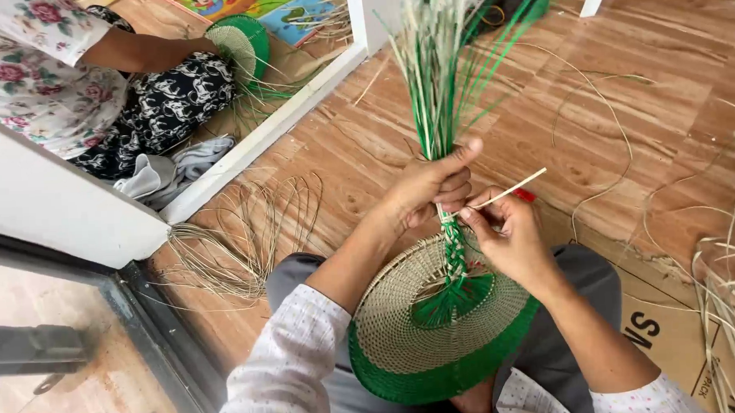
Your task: The person weaves a handheld fan by hand, manipulating green and white strands into a circular pattern and braiding the handle section.
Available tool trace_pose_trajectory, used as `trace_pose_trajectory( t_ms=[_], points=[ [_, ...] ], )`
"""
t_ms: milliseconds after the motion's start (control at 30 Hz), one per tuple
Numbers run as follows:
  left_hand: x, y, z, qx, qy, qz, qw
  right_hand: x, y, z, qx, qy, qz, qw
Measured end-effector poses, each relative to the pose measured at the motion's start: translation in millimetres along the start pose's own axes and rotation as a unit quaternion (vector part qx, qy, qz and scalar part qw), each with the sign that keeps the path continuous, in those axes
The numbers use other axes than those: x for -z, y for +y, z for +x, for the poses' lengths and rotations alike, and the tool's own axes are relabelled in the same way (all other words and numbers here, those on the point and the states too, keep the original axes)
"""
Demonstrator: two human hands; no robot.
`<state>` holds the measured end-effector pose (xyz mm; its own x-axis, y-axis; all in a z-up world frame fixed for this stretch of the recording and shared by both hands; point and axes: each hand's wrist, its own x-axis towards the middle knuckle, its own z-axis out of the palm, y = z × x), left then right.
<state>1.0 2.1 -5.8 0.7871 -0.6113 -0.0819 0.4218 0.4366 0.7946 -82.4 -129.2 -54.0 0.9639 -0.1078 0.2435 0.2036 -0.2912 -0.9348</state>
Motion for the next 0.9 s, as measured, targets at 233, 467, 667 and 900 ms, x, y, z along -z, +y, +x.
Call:
trace_pose_trajectory(
  t_ms=[233, 467, 667, 900],
  points=[
    [-6.1, -7.9, -12.1, -0.005, -0.013, -0.004, 1.000, -0.3, -0.1, -19.4, -0.001, 0.001, 0.006, 1.000],
    [-17.6, -8.7, -35.4, 0.004, 0.107, 0.252, 0.962, 5.6, 33.6, -33.2, -0.003, 0.018, -0.002, 1.000],
    [36.8, -36.4, -55.4, -0.030, -0.027, 0.359, 0.933, 9.0, 11.6, -43.5, 0.006, 0.032, -0.010, 0.999],
    [41.7, -25.2, -61.7, -0.050, -0.045, 0.320, 0.945, 12.4, -13.8, -40.0, -0.007, 0.022, 0.017, 1.000]
  ],
)
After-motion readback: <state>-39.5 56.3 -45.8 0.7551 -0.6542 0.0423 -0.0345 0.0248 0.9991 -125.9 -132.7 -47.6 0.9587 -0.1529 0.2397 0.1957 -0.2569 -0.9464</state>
